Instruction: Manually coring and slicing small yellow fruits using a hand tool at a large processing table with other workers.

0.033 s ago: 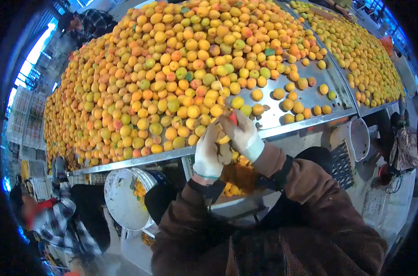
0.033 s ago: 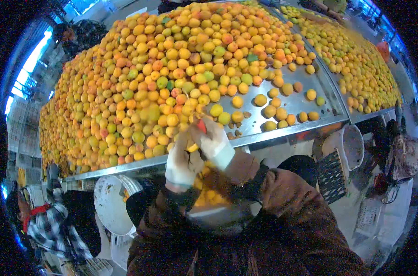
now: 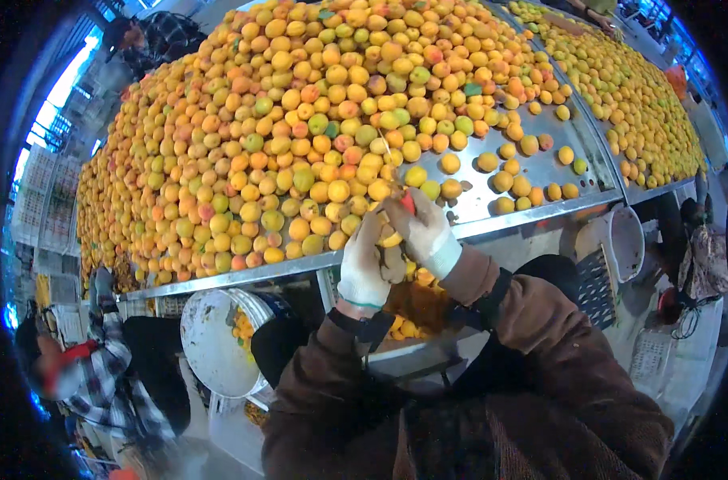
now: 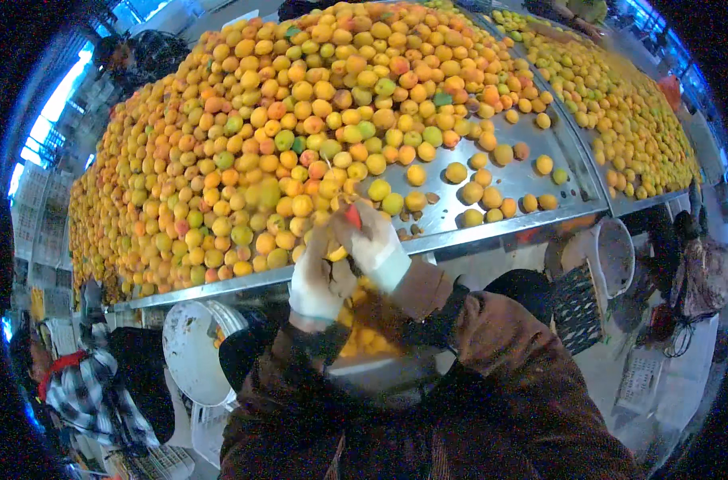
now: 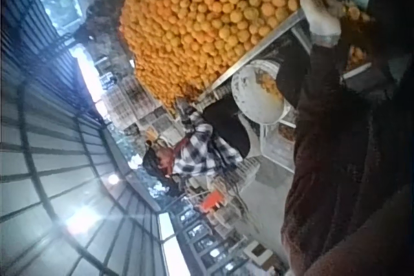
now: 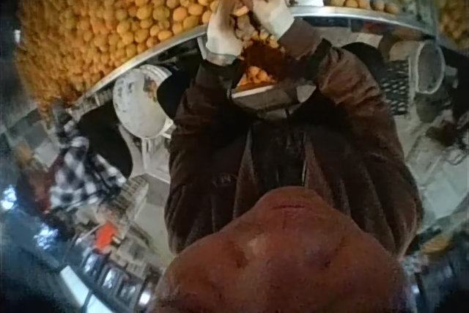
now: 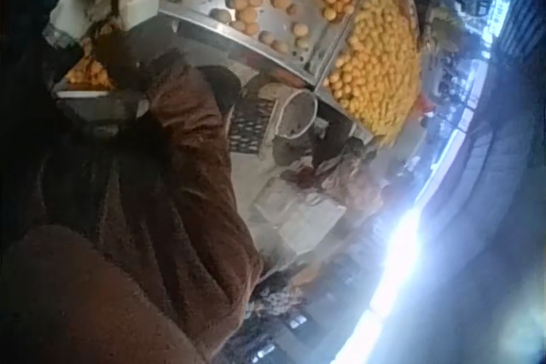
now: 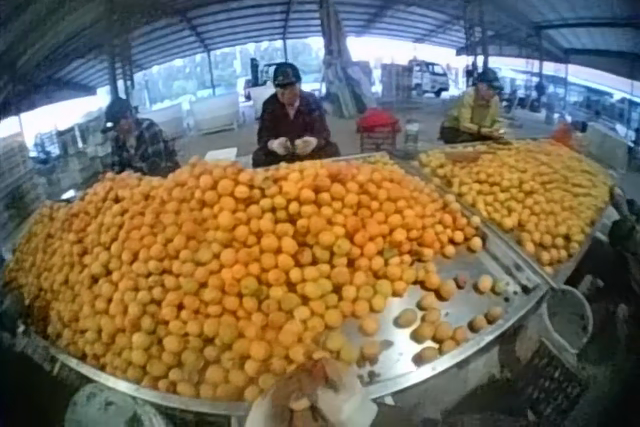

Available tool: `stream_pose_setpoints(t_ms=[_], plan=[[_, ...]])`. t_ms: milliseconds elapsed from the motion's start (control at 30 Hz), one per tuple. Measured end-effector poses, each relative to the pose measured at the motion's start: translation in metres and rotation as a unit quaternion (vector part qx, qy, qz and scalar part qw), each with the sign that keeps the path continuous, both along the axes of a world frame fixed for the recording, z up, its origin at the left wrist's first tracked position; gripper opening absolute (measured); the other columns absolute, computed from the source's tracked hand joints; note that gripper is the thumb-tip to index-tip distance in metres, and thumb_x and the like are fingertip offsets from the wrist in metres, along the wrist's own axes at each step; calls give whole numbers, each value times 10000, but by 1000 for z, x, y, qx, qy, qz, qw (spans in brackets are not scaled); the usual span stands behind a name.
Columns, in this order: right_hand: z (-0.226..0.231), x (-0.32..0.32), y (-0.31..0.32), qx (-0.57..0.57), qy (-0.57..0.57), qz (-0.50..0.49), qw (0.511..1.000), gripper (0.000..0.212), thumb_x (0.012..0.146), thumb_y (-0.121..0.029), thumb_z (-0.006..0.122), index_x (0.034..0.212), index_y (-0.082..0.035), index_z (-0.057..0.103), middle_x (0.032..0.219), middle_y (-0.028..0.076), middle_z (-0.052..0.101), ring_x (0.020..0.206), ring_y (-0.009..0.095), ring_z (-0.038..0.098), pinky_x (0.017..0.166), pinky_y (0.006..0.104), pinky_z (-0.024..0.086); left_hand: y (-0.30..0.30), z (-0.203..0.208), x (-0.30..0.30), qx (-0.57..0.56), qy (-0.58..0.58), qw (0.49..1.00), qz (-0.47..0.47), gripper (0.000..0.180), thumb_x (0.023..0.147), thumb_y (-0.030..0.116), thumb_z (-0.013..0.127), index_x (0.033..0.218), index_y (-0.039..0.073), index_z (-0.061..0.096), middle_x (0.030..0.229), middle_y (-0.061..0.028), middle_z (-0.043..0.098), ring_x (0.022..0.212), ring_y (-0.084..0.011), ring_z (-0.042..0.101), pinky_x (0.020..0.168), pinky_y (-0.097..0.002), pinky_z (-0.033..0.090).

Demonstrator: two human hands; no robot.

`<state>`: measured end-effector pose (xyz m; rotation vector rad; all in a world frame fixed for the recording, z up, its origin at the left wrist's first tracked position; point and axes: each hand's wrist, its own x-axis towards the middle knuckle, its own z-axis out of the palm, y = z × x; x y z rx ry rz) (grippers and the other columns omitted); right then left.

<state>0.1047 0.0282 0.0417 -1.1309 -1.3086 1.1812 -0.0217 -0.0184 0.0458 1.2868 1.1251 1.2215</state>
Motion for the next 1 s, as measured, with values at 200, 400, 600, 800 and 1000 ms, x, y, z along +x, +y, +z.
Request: stream_pose_setpoints(t_ms=[200, 400, 600, 800, 1000], plan=[[8, -3, 8, -43, 52, -15, 998, 251, 903, -232, 595, 982, 4, 556, 799, 57, 578, 762, 111, 523, 666, 264, 448, 9, -14, -1, -53, -53, 997, 9, 314, 975, 84, 381, 1229, 11, 550, 797, -25, 572, 537, -61, 501, 476, -205, 391], [44, 14, 21, -165, 303, -98, 934, 203, 900, -250, 590, 951, -58, 553, 671, 35, 537, 429, 129, 422, 389, 271, 330, 22, -37, 1, 62, 68, 994, 52, 208, 891, 4, 404, 1043, -9, 546, 870, -88, 557, 667, -181, 621, 540, -278, 515], [61, 18, 17, -84, 335, -56, 937, 352, 917, -285, 557, 650, -119, 398, 514, -2, 375, 388, 112, 307, 383, 267, 220, 12, -30, 14, 80, 107, 991, 14, 335, 796, -147, 406, 1072, -30, 555, 958, -138, 554, 799, -286, 613, 662, -319, 532], [59, 5, 7, -7, 200, -99, 975, 230, 905, -219, 568, 742, -73, 498, 518, 2, 431, 399, 105, 374, 391, 261, 261, 15, -39, 18, 251, 234, 934, 102, 203, 935, 61, 425, 1075, -27, 545, 920, -106, 567, 787, -200, 610, 594, -297, 524], [51, -1, 12, -68, 277, -104, 953, 331, 918, -286, 553, 665, -118, 422, 486, -4, 373, 388, 106, 329, 375, 266, 232, 6, -22, 32, 12, -133, 991, 21, 297, 1000, 270, 396, 1064, 32, 561, 857, -60, 613, 623, -159, 590, 484, -259, 468]])
